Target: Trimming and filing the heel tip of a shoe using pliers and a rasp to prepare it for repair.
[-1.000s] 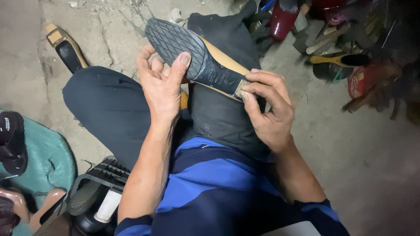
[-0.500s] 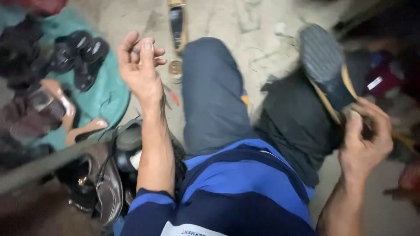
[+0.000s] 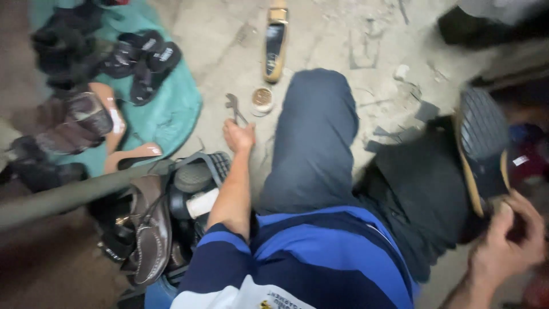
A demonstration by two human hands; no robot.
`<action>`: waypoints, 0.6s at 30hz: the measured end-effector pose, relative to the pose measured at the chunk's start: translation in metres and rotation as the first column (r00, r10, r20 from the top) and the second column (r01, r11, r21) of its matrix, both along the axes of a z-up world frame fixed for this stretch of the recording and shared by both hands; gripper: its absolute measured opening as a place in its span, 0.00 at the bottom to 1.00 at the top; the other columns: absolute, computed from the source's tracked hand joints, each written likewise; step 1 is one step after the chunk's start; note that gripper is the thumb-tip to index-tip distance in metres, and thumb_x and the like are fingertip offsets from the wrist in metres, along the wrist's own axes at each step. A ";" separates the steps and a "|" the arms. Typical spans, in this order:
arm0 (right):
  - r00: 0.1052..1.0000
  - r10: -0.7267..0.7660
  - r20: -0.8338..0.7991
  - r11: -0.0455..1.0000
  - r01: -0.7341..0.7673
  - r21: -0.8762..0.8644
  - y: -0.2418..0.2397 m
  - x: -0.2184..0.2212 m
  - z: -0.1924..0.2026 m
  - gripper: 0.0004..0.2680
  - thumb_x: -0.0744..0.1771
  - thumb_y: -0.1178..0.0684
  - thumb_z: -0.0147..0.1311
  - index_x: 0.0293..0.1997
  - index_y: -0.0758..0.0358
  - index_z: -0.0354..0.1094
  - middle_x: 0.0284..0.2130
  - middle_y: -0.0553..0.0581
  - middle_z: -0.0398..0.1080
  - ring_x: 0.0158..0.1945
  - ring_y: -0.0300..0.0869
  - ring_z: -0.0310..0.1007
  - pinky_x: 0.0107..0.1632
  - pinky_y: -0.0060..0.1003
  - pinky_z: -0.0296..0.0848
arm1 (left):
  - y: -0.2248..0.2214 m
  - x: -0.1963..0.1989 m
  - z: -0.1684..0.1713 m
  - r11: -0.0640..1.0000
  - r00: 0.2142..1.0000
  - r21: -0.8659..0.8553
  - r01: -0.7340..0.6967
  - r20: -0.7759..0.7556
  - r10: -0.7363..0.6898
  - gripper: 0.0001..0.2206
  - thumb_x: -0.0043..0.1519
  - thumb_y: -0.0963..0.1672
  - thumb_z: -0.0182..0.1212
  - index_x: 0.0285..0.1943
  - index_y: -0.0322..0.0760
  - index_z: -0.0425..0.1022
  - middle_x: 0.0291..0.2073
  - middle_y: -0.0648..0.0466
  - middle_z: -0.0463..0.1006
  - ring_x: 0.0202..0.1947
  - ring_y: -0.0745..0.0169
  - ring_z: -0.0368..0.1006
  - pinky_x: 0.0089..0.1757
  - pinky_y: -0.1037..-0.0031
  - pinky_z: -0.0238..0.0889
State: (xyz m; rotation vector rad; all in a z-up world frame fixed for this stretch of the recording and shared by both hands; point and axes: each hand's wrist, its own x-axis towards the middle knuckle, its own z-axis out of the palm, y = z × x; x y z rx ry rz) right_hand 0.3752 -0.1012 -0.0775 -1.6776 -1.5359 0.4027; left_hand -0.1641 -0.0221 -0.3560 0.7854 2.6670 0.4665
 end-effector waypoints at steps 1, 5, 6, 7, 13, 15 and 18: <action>1.000 0.012 0.015 1.000 -0.012 -0.015 0.001 0.002 -0.006 0.07 0.78 0.80 0.48 0.65 0.93 0.63 0.62 0.86 0.68 0.58 0.64 0.68 0.65 0.54 0.70 | 0.000 -0.009 -0.008 0.999 0.996 -0.001 0.054 -0.071 -0.053 0.25 0.50 0.48 0.74 0.52 0.36 0.69 0.43 0.44 0.75 0.46 0.42 0.72 0.50 0.59 0.66; 0.992 0.064 -0.111 0.998 -0.066 -0.011 -0.013 0.047 -0.079 0.06 0.81 0.75 0.42 0.67 0.91 0.61 0.68 0.85 0.65 0.66 0.67 0.65 0.74 0.55 0.64 | 0.008 -0.020 -0.004 0.993 0.998 -0.118 0.013 -0.064 -0.021 0.23 0.49 0.50 0.68 0.47 0.33 0.69 0.42 0.41 0.77 0.47 0.40 0.75 0.52 0.60 0.66; 0.987 0.027 -0.156 1.000 -0.029 -0.009 -0.013 0.061 -0.104 0.05 0.81 0.73 0.42 0.66 0.89 0.61 0.66 0.81 0.66 0.65 0.63 0.65 0.76 0.52 0.64 | 0.011 -0.018 0.013 0.991 0.999 -0.132 -0.034 0.033 0.039 0.25 0.51 0.50 0.66 0.52 0.30 0.68 0.47 0.38 0.74 0.50 0.36 0.72 0.54 0.58 0.65; 0.981 -0.014 -0.194 1.000 0.012 -0.012 -0.015 0.077 -0.128 0.05 0.81 0.71 0.42 0.65 0.86 0.62 0.63 0.77 0.67 0.65 0.59 0.65 0.77 0.49 0.65 | 0.012 -0.011 0.028 0.986 0.986 -0.151 -0.072 0.136 0.093 0.27 0.52 0.49 0.63 0.57 0.28 0.67 0.53 0.35 0.70 0.54 0.33 0.70 0.56 0.56 0.64; 0.998 0.041 -0.050 0.998 -0.043 -0.054 -0.003 0.034 -0.060 0.05 0.80 0.78 0.47 0.65 0.90 0.62 0.65 0.84 0.68 0.60 0.64 0.69 0.67 0.52 0.68 | 0.035 -0.031 0.029 0.743 0.513 0.131 -0.656 0.800 0.312 0.22 0.67 0.53 0.40 0.31 0.32 0.68 0.18 0.47 0.67 0.15 0.55 0.63 0.16 0.67 0.54; 1.000 0.007 0.012 1.000 -0.007 -0.026 0.006 0.025 -0.049 0.05 0.78 0.78 0.52 0.62 0.88 0.67 0.63 0.82 0.71 0.60 0.62 0.70 0.67 0.51 0.68 | 0.041 -0.017 0.090 0.797 0.555 0.212 -0.565 0.813 0.177 0.14 0.68 0.47 0.39 0.38 0.34 0.66 0.23 0.49 0.69 0.18 0.59 0.64 0.19 0.70 0.57; 0.990 -0.127 0.058 0.989 0.130 -0.064 0.031 -0.003 -0.004 0.05 0.74 0.73 0.58 0.56 0.81 0.71 0.59 0.73 0.74 0.59 0.56 0.72 0.65 0.47 0.69 | 0.061 0.023 0.181 0.831 0.646 0.407 -0.379 0.759 -0.077 0.09 0.71 0.45 0.41 0.44 0.38 0.66 0.28 0.53 0.72 0.21 0.66 0.66 0.23 0.75 0.63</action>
